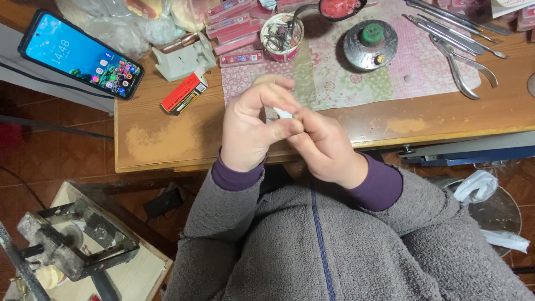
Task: Apply adhesive and small pieces of material to repair a blue dental impression mold.
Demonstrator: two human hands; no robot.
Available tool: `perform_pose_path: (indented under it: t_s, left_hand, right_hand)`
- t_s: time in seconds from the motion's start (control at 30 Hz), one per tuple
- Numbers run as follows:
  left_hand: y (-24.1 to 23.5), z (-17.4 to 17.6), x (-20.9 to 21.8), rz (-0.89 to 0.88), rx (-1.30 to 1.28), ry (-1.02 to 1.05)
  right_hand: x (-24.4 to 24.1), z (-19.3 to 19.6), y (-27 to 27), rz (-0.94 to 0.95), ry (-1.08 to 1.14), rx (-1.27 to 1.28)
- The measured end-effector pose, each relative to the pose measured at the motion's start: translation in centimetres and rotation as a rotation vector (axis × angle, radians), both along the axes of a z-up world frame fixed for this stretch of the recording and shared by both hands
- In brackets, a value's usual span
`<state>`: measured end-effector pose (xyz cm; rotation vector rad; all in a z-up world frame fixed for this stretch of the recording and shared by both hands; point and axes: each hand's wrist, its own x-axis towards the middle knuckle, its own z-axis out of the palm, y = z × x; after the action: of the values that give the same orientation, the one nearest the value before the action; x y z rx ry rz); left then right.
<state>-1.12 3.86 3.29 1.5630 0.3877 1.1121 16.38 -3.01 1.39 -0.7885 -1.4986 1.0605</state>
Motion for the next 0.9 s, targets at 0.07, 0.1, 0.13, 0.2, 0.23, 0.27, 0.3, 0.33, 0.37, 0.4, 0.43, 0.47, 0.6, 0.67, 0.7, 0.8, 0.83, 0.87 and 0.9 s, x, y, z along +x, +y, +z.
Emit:
perform_pose_path:
  t_s: [0.07, 0.1, 0.13, 0.2, 0.23, 0.27, 0.3, 0.33, 0.37, 0.4, 0.43, 0.47, 0.6, 0.67, 0.7, 0.8, 0.83, 0.87, 0.9]
  left_hand:
    - [0.0, 0.3, 0.4, 0.033, 0.037, -0.021]
    - [-0.1, 0.9, 0.6, 0.086, 0.011, 0.04]
    - [-0.1, 1.5, 0.7, 0.139, -0.015, 0.099]
    - [-0.1, 2.6, 0.3, 0.113, 0.043, 0.159]
    - [-0.1, 3.2, 0.1, 0.082, 0.1, 0.219]
    - [-0.1, 3.7, -0.1, 0.081, 0.1, 0.221]
    - [-0.1, 4.1, -0.2, 0.008, 0.075, 0.196]
    - [0.0, 4.5, -0.4, -0.065, 0.048, 0.17]
    - [0.1, 3.9, -0.4, -0.066, 0.047, 0.171]
    - [0.3, 3.3, -0.5, -0.004, 0.056, 0.248]
    - [0.4, 2.6, -0.7, 0.06, 0.062, 0.327]
    - [0.5, 2.6, -0.4, 0.063, 0.06, 0.328]
    - [0.7, 2.5, -0.2, 0.193, 0.069, 0.216]
    - [1.3, 2.6, -0.9, 0.257, 0.033, 0.148]
    - [1.7, 2.8, -1.5, 0.367, 0.091, 0.232]
    - [3.1, 1.9, -3.5, 0.606, 0.32, 0.562]
    - [3.6, 1.3, -4.2, 0.714, 0.496, 0.81]
    - [3.9, 0.4, -4.4, 0.721, 0.491, 0.811]
    - [4.2, -0.7, -4.6, 0.732, 0.503, 0.865]
  right_hand:
    - [0.0, -0.4, 0.1, -0.111, -0.165, 0.099]
    - [0.0, -0.6, 0.2, -0.136, -0.192, 0.071]
    - [0.0, -0.8, 0.3, -0.16, -0.219, 0.043]
    - [0.1, -0.5, 0.5, -0.156, -0.202, 0.037]
    - [0.1, -0.3, 0.5, -0.154, -0.184, 0.029]
    - [0.0, 0.1, 0.7, -0.155, -0.183, 0.029]
    - [0.0, 0.5, 0.8, -0.15, -0.162, 0.029]
    - [0.0, 1.0, 0.8, -0.144, -0.14, 0.03]
    - [-0.1, 0.8, 0.9, -0.144, -0.139, 0.029]
    - [-0.2, 0.6, 1.0, -0.133, -0.108, 0.011]
    - [-0.3, 0.4, 1.0, -0.118, -0.077, -0.009]
    - [-0.3, -0.1, 1.2, -0.115, -0.076, -0.01]
    - [0.2, -1.8, 1.6, -0.135, -0.052, 0.023]
    - [0.9, -2.6, 1.7, -0.151, -0.06, 0.053]
    - [1.4, -3.1, 1.6, -0.163, 0.009, 0.018]
    - [2.7, -3.9, 1.5, -0.178, 0.177, -0.042]
    - [3.2, -4.0, 1.6, -0.193, 0.278, -0.064]
    - [3.4, -3.9, 1.7, -0.186, 0.276, -0.067]
    - [3.6, -3.8, 1.6, -0.196, 0.32, -0.074]
